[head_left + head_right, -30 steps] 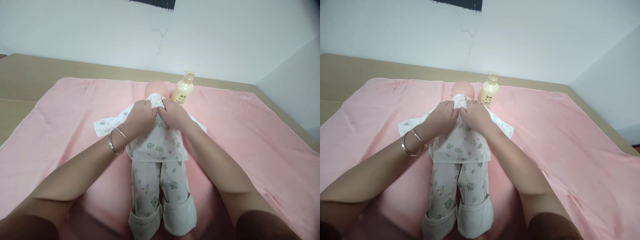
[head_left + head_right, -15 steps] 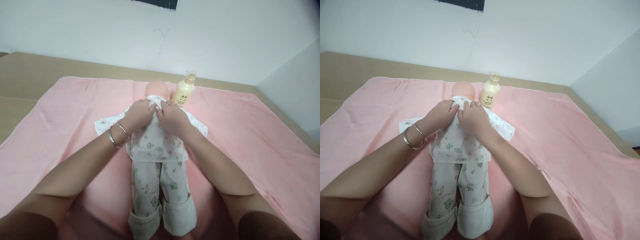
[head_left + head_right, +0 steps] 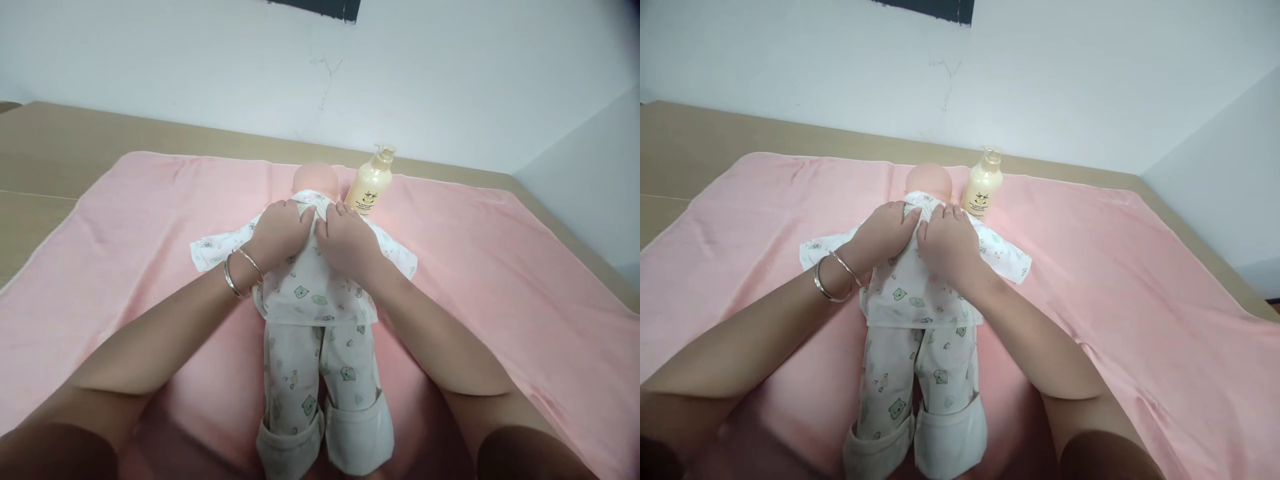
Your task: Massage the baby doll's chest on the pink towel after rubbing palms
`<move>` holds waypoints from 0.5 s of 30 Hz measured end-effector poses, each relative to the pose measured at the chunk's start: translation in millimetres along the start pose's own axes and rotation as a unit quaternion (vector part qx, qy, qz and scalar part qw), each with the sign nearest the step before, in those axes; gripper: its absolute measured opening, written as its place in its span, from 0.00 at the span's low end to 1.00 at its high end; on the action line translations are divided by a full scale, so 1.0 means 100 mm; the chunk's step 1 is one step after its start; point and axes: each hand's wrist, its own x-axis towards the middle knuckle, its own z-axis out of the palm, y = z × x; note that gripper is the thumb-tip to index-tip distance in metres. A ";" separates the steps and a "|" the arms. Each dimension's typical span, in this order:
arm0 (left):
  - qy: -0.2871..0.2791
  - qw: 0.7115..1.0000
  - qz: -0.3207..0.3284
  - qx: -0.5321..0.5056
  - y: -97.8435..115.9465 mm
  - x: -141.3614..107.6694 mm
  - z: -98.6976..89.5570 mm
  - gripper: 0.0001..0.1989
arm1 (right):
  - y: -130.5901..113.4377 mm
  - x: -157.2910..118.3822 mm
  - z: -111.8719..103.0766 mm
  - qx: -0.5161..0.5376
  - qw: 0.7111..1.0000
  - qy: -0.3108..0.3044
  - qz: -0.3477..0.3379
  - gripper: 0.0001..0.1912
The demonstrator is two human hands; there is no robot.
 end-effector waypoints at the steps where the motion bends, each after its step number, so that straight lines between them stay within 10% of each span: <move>1: 0.012 0.999 0.039 0.035 0.04 -0.06 -0.02 0.23 | 0.03 0.04 0.00 0.005 1.000 -0.006 -0.005 0.26; 5: 0.041 0.986 0.133 0.088 0.13 -0.19 -0.04 0.19 | 0.15 0.19 0.05 0.016 1.000 -0.008 -0.023 0.27; 15: 0.018 1.000 -0.009 -0.018 0.01 0.04 0.06 0.18 | 0.15 0.19 0.17 0.036 0.999 0.026 0.005 0.30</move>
